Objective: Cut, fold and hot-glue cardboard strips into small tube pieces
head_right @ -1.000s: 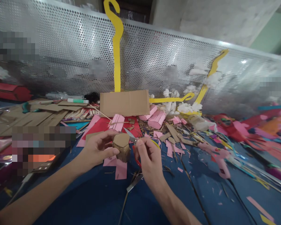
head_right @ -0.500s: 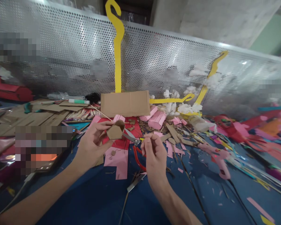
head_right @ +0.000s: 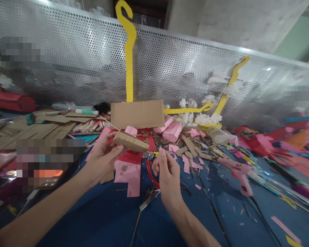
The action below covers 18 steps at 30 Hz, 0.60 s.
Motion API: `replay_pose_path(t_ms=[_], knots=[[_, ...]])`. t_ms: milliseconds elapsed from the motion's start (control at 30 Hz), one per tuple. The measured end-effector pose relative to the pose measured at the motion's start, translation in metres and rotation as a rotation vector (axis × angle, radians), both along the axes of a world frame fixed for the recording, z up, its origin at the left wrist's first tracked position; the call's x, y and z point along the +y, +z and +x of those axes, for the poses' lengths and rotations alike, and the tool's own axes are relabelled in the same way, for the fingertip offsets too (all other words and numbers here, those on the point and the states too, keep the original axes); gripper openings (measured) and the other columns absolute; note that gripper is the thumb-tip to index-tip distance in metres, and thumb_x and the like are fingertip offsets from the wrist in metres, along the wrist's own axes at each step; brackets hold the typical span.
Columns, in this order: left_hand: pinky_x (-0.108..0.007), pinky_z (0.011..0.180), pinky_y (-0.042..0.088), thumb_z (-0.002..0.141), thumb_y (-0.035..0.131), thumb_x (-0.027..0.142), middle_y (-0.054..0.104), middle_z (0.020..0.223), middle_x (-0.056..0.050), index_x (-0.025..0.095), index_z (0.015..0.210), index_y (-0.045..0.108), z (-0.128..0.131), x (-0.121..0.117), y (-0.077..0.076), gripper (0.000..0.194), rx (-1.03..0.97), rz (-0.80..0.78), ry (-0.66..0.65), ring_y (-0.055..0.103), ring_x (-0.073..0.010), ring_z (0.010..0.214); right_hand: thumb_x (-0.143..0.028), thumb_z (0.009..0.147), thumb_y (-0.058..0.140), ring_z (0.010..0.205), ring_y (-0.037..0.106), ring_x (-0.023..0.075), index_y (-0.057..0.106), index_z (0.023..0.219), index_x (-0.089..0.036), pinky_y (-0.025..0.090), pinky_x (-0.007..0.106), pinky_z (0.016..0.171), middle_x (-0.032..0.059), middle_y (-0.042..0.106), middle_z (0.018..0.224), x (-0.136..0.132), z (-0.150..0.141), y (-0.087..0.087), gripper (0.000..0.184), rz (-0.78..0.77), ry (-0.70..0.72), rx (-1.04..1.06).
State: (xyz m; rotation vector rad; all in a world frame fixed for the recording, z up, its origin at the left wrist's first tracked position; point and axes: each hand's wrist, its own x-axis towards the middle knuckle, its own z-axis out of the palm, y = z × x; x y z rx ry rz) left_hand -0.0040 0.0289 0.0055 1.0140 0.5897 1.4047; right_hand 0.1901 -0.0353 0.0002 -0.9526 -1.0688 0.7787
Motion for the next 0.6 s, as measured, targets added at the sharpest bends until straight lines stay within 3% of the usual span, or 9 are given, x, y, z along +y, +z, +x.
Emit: replay_pose_path(t_ms=[100, 167, 433, 600], knots=[[-0.036, 0.104, 0.056, 0.073, 0.092, 0.021, 0.076, 0.107, -0.002, 0.022, 0.108, 0.065, 0.0008, -0.0021, 0.0028, 0.045, -0.111, -0.158, -0.019, 0.072, -0.0186, 0.106, -0.041, 0.099, 0.069, 0.058, 0.036, 0.0115, 0.045, 0.071, -0.023, 0.029, 0.029, 0.057, -0.0068, 0.04, 0.065, 0.0009, 0.0004, 0.0012, 0.041, 0.011, -0.008, 0.026], [-0.036, 0.102, 0.058, 0.071, 0.094, 0.021, 0.077, 0.1, -0.001, 0.021, 0.106, 0.066, 0.0007, -0.0026, 0.0041, 0.045, -0.118, -0.195, -0.015, 0.074, -0.0182, 0.1, -0.038, 0.097, 0.073, 0.059, 0.034, 0.0116, 0.039, 0.07, -0.023, 0.029, 0.029, 0.057, -0.0076, 0.037, 0.065, 0.0011, 0.0005, 0.0017, 0.045, 0.024, -0.012, 0.046], [-0.032, 0.092, 0.063, 0.066, 0.098, 0.022, 0.079, 0.092, -0.002, 0.019, 0.098, 0.069, -0.0008, -0.0014, 0.0052, 0.043, -0.15, -0.212, -0.024, 0.078, -0.0175, 0.087, -0.055, 0.101, 0.061, 0.052, 0.028, 0.0108, 0.042, 0.058, -0.022, 0.026, 0.03, 0.053, -0.007, 0.035, 0.054, 0.002, -0.0007, 0.0016, 0.057, -0.027, -0.017, 0.044], [-0.031, 0.085, 0.065, 0.065, 0.098, 0.022, 0.082, 0.091, -0.003, 0.019, 0.092, 0.069, -0.0014, 0.0015, 0.0023, 0.04, -0.195, -0.272, -0.046, 0.08, -0.0187, 0.081, -0.051, 0.095, 0.069, 0.058, 0.043, 0.0123, 0.059, 0.083, -0.023, 0.034, 0.027, 0.054, -0.0048, 0.051, 0.067, 0.0032, -0.0016, 0.0001, 0.032, -0.101, 0.042, 0.164]])
